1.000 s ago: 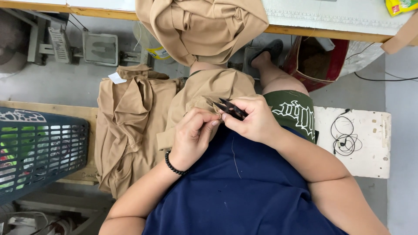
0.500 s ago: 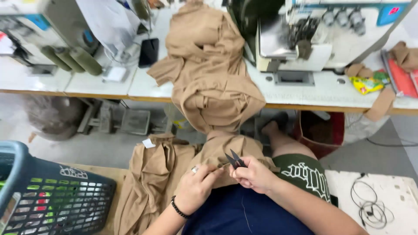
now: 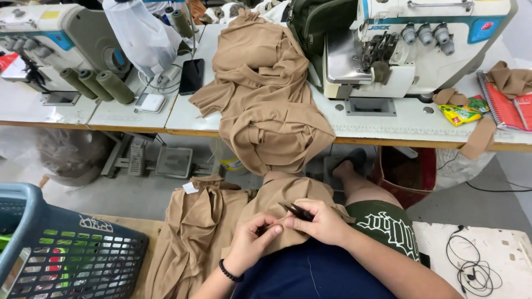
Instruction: Trimming excess loose threads from sewn tan-colored garments using small thread snips at a sewing workstation.
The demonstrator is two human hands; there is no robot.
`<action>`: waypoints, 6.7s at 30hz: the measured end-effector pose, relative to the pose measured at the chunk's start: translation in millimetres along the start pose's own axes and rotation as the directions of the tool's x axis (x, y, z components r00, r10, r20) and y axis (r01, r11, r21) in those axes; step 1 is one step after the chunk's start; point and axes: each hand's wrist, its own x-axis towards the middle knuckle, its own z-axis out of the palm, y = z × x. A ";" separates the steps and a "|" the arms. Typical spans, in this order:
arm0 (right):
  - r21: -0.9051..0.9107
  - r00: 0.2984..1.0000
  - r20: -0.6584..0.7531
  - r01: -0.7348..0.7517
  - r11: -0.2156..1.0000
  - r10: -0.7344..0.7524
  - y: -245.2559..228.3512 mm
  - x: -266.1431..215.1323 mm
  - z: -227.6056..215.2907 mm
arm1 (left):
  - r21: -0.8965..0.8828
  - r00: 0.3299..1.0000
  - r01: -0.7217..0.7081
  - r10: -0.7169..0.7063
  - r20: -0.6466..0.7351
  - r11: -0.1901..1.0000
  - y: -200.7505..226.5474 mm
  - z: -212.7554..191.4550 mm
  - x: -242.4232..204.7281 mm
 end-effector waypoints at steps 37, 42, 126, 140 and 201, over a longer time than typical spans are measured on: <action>-0.088 0.951 -0.169 0.248 0.965 -0.259 -36.1 -21.3 7.8 | -0.278 0.998 -0.028 0.011 -0.064 0.960 25.2 0.2 10.3; -0.088 0.947 -0.177 0.256 0.963 -0.268 -33.7 -20.6 10.2 | -0.237 0.997 -0.046 0.029 -0.075 0.970 27.6 0.6 10.2; 0.174 0.949 0.278 0.102 0.979 -0.148 15.3 -2.9 14.9 | 0.045 0.966 -0.011 -0.001 0.257 0.999 -28.2 -0.3 -11.2; 0.166 0.973 0.174 0.120 0.979 -0.149 22.2 16.4 1.5 | 0.268 0.957 -0.227 0.163 0.239 0.936 23.4 -32.2 -17.4; 0.009 0.988 -0.049 0.150 0.989 -0.150 -11.8 -4.8 4.2 | -0.418 0.971 0.237 -0.224 0.081 0.877 2.9 7.7 -3.1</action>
